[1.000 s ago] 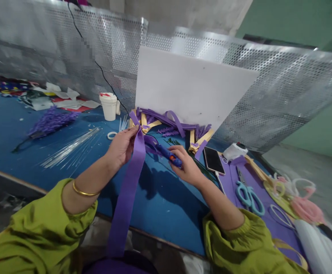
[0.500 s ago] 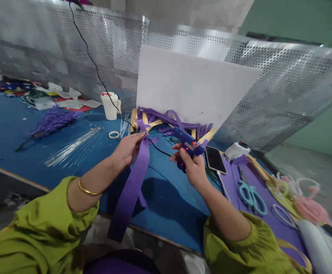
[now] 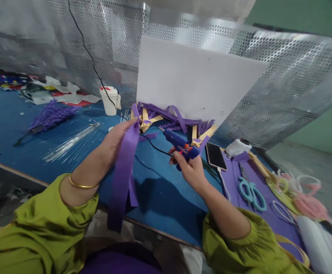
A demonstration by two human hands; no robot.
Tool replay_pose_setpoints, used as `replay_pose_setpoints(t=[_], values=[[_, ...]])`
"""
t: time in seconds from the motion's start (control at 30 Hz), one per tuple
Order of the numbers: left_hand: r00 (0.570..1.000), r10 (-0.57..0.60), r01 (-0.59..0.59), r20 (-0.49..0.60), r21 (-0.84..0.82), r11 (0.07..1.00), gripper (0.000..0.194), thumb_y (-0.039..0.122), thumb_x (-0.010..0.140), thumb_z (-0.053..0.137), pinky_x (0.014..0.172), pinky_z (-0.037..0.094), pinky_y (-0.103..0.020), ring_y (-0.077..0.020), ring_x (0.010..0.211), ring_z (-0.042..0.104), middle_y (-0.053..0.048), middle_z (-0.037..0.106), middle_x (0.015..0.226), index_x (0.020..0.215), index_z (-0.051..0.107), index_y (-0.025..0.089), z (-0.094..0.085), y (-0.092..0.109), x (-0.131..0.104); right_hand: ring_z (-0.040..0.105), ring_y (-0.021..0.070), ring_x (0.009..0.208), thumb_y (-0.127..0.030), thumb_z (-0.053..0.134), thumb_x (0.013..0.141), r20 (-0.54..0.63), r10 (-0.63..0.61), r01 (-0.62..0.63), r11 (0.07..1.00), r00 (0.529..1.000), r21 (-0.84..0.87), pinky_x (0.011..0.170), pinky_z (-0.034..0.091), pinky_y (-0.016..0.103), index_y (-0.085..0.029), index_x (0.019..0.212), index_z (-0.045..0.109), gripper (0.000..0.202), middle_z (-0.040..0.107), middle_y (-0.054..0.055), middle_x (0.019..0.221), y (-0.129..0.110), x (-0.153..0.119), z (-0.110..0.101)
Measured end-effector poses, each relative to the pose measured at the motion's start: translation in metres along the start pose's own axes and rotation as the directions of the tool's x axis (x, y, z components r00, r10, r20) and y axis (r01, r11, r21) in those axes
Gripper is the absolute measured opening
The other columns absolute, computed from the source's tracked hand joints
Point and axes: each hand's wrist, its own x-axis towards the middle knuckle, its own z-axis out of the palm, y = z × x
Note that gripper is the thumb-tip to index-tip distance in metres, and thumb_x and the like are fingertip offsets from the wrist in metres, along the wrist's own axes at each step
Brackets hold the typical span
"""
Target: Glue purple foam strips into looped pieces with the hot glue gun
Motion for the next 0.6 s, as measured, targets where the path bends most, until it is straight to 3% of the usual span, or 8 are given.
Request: replay_pose_setpoints(t=[0.07,0.17,0.3,0.37,0.47,0.6], values=[[0.992,-0.092,0.103,0.083,-0.146,0.984,0.024,0.015,0.097,0.054,0.043,0.039,-0.013,-0.0034,0.042,0.045,0.003,0.052,0.055,0.079,0.068,0.012,-0.007,0.017,0.001,0.061,0.0154,0.059,-0.057,0.06,0.09,-0.058,0.021,-0.021,1.0,0.998,0.01,0.06,0.048,0.031,-0.019,0.091,0.065,0.038,0.065,0.0,0.063,0.001,0.002,0.0],[0.996,-0.051,0.065,0.079,-0.186,0.98,0.025,0.015,0.099,0.051,0.043,0.038,-0.011,-0.002,0.042,0.043,0.003,0.055,0.058,0.081,0.068,0.014,-0.012,0.025,0.007,0.059,0.0153,0.056,-0.059,0.058,0.091,-0.118,0.05,-0.046,0.998,0.992,0.034,0.057,0.046,0.031,-0.02,0.087,0.064,0.04,0.064,0.0,0.06,0.004,0.005,-0.001],[0.995,-0.098,0.098,-0.031,0.004,0.995,0.02,0.018,0.093,0.061,0.041,0.038,-0.016,-0.005,0.04,0.046,0.002,0.056,0.056,0.075,0.07,0.014,-0.008,-0.002,0.017,0.057,0.0143,0.054,-0.054,0.057,0.093,-0.096,0.015,-0.012,1.0,0.995,0.021,0.056,0.045,0.03,-0.019,0.089,0.063,0.035,0.063,0.0,0.061,0.002,0.002,0.001],[0.998,-0.022,0.031,-0.062,0.147,0.989,0.013,0.024,0.085,0.072,0.042,0.039,-0.019,-0.0071,0.041,0.048,0.002,0.06,0.056,0.075,0.074,0.016,-0.005,-0.017,0.019,0.056,0.0138,0.055,-0.049,0.057,0.094,-0.033,-0.034,0.034,0.999,0.999,-0.008,0.057,0.045,0.029,-0.019,0.092,0.063,0.031,0.062,-0.001,0.063,-0.001,-0.003,0.002],[0.997,0.059,-0.046,-0.059,0.203,0.978,0.011,0.027,0.077,0.08,0.046,0.039,-0.021,-0.0084,0.046,0.051,0.001,0.065,0.06,0.078,0.077,0.016,-0.001,-0.027,0.015,0.058,0.0134,0.06,-0.043,0.058,0.095,0.063,-0.111,0.115,0.991,0.992,-0.063,0.061,0.047,0.029,-0.021,0.093,0.063,0.023,0.062,0.0,0.072,-0.004,-0.012,0.005],[0.989,0.133,-0.118,-0.067,0.193,0.974,0.016,0.026,0.069,0.086,0.051,0.042,-0.02,-0.0089,0.052,0.056,-0.001,0.07,0.064,0.076,0.077,0.015,0.003,-0.027,0.004,0.057,0.0131,0.064,-0.039,0.058,0.096,0.104,-0.141,0.154,0.979,0.985,-0.131,0.062,0.047,0.028,-0.022,0.09,0.06,0.018,0.062,0.002,0.083,-0.001,-0.018,0.007]])
